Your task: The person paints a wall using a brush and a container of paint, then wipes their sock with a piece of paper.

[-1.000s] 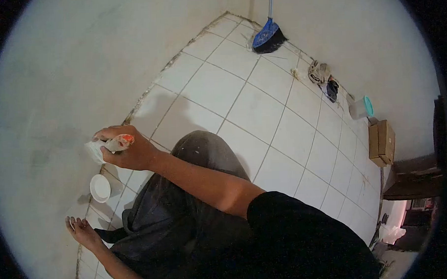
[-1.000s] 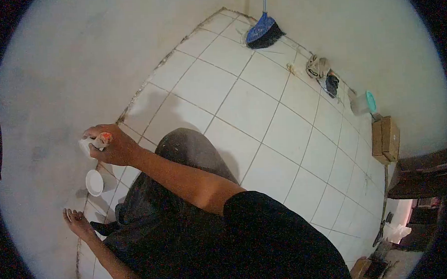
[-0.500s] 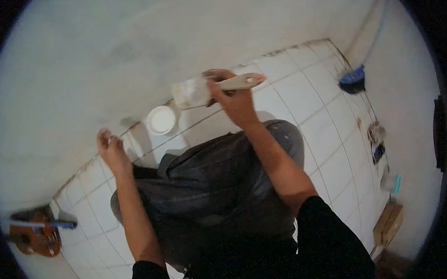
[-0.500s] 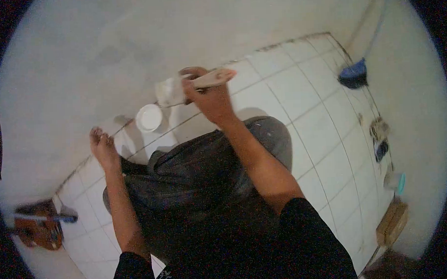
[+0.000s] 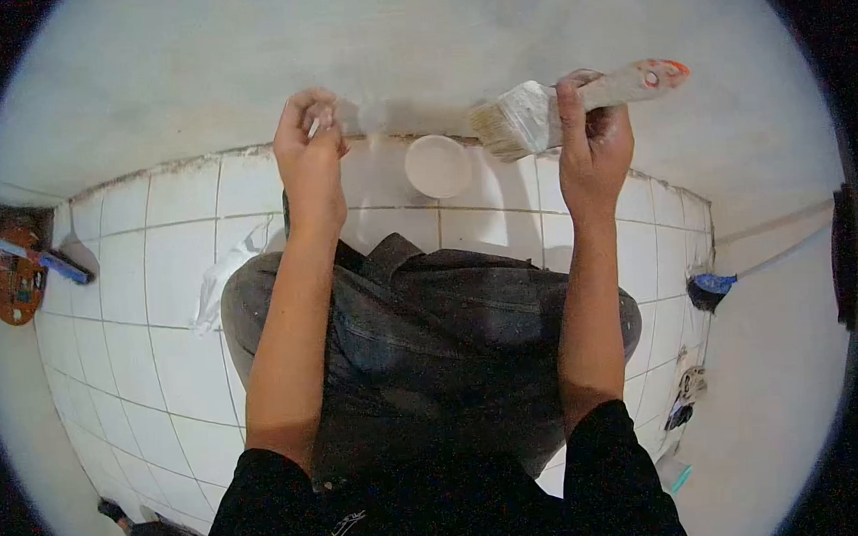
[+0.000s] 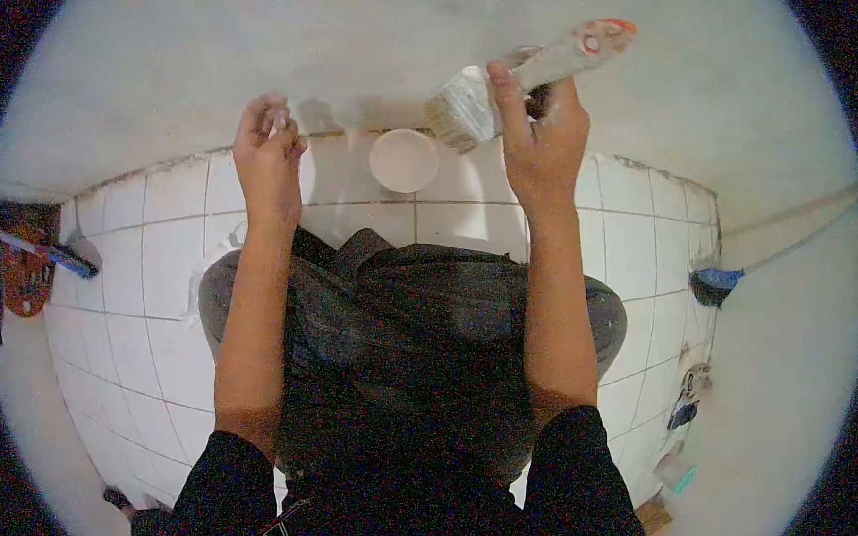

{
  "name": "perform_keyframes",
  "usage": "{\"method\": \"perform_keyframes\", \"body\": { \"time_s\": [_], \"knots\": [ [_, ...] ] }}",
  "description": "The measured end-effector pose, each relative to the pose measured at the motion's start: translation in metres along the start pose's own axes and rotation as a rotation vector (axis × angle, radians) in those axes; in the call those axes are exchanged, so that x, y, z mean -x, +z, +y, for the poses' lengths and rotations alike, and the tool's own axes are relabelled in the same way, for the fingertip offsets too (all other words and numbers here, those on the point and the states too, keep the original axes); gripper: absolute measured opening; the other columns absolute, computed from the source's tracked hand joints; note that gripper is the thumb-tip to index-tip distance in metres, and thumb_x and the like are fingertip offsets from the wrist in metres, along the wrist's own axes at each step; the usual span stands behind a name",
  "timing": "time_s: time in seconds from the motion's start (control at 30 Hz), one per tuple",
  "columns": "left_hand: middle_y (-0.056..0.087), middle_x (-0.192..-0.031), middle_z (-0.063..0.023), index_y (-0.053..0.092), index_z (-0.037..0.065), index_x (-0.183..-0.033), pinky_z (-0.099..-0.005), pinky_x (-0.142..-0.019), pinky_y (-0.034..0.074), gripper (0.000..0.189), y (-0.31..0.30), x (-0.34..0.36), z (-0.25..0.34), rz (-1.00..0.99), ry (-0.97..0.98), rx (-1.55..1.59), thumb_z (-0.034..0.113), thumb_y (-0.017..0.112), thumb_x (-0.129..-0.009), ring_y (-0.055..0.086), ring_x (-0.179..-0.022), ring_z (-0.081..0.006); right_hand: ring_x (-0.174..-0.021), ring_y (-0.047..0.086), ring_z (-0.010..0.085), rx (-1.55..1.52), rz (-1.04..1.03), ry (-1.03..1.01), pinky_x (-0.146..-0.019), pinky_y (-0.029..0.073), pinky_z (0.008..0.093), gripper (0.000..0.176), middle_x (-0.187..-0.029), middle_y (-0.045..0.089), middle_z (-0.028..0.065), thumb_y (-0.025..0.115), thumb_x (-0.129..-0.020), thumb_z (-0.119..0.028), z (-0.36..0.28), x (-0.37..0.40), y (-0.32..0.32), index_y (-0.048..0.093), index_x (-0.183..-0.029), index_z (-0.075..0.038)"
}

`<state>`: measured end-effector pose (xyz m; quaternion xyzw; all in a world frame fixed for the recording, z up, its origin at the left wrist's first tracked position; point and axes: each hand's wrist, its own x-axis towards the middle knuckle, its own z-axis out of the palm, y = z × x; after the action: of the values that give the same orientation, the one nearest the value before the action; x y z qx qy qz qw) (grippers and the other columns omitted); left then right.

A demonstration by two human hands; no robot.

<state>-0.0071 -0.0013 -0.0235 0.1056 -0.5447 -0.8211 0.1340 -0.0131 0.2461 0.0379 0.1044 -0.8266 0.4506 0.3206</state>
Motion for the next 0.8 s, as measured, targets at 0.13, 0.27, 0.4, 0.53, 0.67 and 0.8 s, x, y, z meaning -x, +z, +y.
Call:
{"method": "perform_keyframes", "body": {
  "time_s": [0.13,0.27,0.4,0.53,0.67,0.8],
  "knots": [
    [0.050,-0.094,0.0016,0.057,0.005,-0.109,-0.0218,-0.063,0.038,0.030,0.001,-0.003,0.004,-0.026,0.033,0.063,-0.007,0.050,-0.082,0.041,-0.072,-0.0058,-0.078,0.067,0.0181,-0.059,-0.096,0.078,-0.071,0.052,0.0303,0.033,-0.091,0.071,0.0133,0.069,-0.092,-0.026,0.005,0.017,0.015,0.061,-0.110,0.000],
    [0.049,-0.091,0.0014,0.058,0.005,-0.107,-0.0230,-0.062,0.037,0.036,-0.003,-0.006,0.008,-0.030,0.058,0.122,-0.009,0.046,-0.077,0.039,-0.072,-0.0071,-0.081,0.069,0.0207,0.003,-0.177,0.122,-0.073,0.054,0.0336,0.033,-0.094,0.071,0.0154,0.072,-0.088,-0.019,0.007,0.030,0.032,0.060,-0.110,0.002],
    [0.047,-0.089,0.0012,0.058,0.004,-0.107,-0.0235,-0.061,0.036,0.040,-0.006,-0.004,0.011,-0.028,0.053,0.186,-0.010,0.043,-0.073,0.040,-0.070,-0.0080,-0.093,0.065,0.0166,0.111,-0.322,0.134,-0.084,0.053,0.0314,0.021,-0.103,0.067,0.0125,0.061,-0.093,-0.001,0.010,0.040,0.040,0.056,-0.112,0.004],
    [0.047,-0.089,0.0005,0.058,0.003,-0.107,-0.0236,-0.060,0.036,0.039,-0.008,-0.002,0.016,0.034,0.037,0.183,-0.010,0.043,-0.073,0.040,-0.070,-0.0083,-0.089,0.067,0.0173,0.208,-0.387,0.075,-0.081,0.054,0.0312,0.022,-0.101,0.069,0.0134,0.062,-0.092,-0.002,0.009,0.044,0.044,0.056,-0.112,0.003],
    [0.049,-0.088,0.0011,0.058,0.003,-0.105,-0.0231,-0.061,0.037,0.036,-0.012,-0.004,0.017,0.025,0.026,0.239,-0.009,0.045,-0.074,0.042,-0.070,-0.0074,-0.087,0.068,0.0178,0.232,-0.382,0.109,-0.078,0.055,0.0309,0.023,-0.101,0.069,0.0142,0.063,-0.092,-0.003,0.015,0.046,0.047,0.055,-0.112,0.004],
    [0.049,-0.088,0.0011,0.058,0.003,-0.104,-0.0228,-0.062,0.038,0.034,-0.013,-0.006,0.015,0.047,0.020,0.251,-0.008,0.046,-0.075,0.042,-0.069,-0.0068,-0.089,0.067,0.0177,0.230,-0.376,0.131,-0.080,0.053,0.0303,0.024,-0.100,0.069,0.0130,0.063,-0.093,-0.005,0.021,0.047,0.045,0.055,-0.113,0.004]
  ]
}}
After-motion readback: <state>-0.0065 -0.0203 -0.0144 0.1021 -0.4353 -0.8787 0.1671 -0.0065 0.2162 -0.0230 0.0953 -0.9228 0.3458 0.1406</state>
